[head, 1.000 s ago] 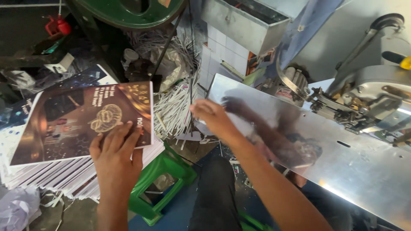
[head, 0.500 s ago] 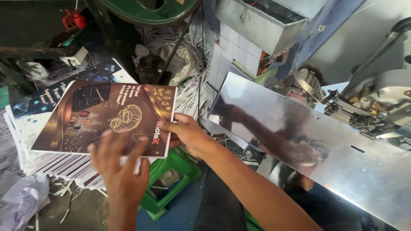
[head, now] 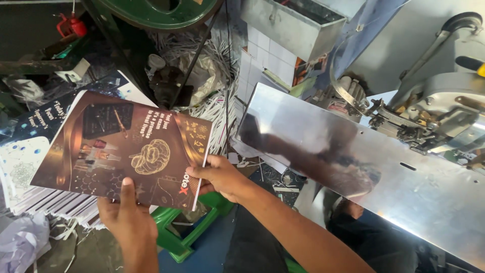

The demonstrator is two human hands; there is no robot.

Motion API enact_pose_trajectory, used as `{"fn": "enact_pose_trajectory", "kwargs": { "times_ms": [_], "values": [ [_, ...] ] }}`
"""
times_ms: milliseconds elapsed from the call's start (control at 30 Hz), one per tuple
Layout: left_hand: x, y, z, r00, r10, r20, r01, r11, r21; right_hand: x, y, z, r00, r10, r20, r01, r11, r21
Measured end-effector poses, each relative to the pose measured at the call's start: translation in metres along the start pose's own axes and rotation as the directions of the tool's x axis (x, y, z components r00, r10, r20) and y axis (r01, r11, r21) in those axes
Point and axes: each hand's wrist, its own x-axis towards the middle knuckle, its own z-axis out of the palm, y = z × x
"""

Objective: The person operates a binding machine to stitch the spine of notebooks. They place each notebook under the machine, activate the stitcher, then remove and stack the finished units. The person handles multiple notebooks with different cover designs throughout the clip.

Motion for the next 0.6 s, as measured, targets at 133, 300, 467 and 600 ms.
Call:
{"fn": "enact_pose_trajectory", "kwargs": {
  "times_ms": [133,300,467,600],
  "values": [
    [-0.008,0.006,0.013,0.99,0.081,0.119,-0.089,0.994,0.069,-0.011,0.008,-0.024,0.998,0.043,0.037,-0.042,0.999,-0.023],
    [-0.001,0.012,0.032,0.96,0.079,0.268,-0.189,0.889,0.418,-0.03,0.013,-0.073,0.993,0.11,-0.052,-0.112,0.993,-0.032],
    [0.003,0.025,0.072,0.887,-0.023,0.462,-0.245,0.824,0.511,-0.047,0.009,-0.126,0.955,0.01,-0.297,-0.008,1.0,0.009],
    [0.014,0.035,0.106,0.806,-0.08,0.587,-0.422,0.616,0.664,-0.066,-0.004,-0.158,0.878,-0.186,-0.44,0.232,0.971,0.053]
  ]
}}
